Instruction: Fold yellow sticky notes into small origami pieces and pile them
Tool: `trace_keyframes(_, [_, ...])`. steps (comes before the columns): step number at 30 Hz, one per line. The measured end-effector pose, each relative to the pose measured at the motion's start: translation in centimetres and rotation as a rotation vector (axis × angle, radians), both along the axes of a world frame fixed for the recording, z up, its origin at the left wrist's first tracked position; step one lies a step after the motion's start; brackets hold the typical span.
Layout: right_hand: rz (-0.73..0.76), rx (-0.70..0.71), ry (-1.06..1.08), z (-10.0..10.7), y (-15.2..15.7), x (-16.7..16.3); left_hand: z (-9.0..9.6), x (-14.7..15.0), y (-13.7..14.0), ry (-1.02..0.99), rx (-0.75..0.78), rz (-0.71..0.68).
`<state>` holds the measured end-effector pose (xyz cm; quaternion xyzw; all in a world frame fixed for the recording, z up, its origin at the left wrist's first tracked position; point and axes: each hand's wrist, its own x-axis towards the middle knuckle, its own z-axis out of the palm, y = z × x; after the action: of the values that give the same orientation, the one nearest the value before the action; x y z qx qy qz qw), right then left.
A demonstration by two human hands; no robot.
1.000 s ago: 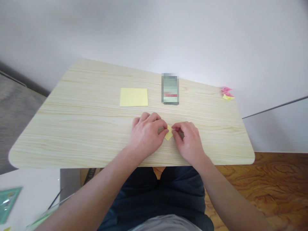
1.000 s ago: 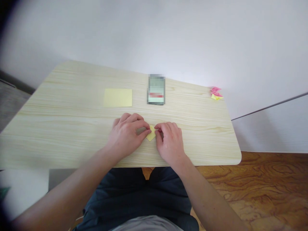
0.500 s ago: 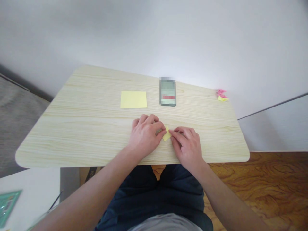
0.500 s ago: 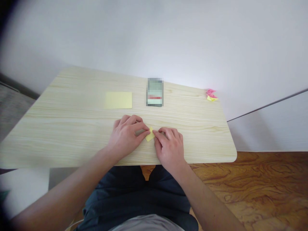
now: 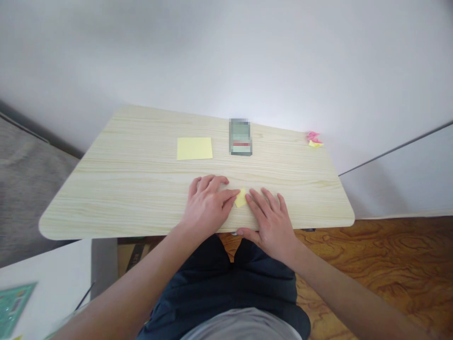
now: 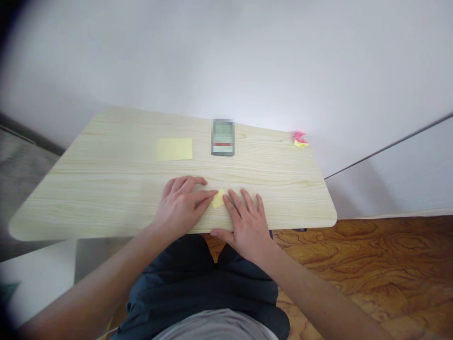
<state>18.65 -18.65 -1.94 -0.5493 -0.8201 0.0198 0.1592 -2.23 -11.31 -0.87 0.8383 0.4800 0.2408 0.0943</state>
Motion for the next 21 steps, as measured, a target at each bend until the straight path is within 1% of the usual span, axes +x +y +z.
trace_keyframes(5, [0.004,0.089,0.09,-1.6,-1.9,0.4,0.2,-0.7,-3.8,-0.003,-0.034,-0.078])
trace_keyframes(7, [0.018,0.115,0.138,-2.1,-2.4,0.6,0.0,-1.1,-5.1,-0.015,-0.05,-0.104])
trace_keyframes(9, [0.045,0.134,0.185,-2.4,-2.7,0.7,-0.3,-1.5,-5.9,-0.034,-0.036,-0.121])
trace_keyframes(15, [0.163,0.161,0.31,-2.6,-2.3,0.7,-1.3,-2.2,-5.9,-0.085,0.046,-0.197])
trace_keyframes(18, [0.181,0.121,0.422,-2.0,-1.6,0.4,-1.3,-2.1,-5.8,-0.114,0.019,-0.214])
trace_keyframes(21, [0.167,0.056,0.556,-0.8,-0.5,0.0,-0.6,-1.6,-5.3,-0.198,-0.044,-0.213])
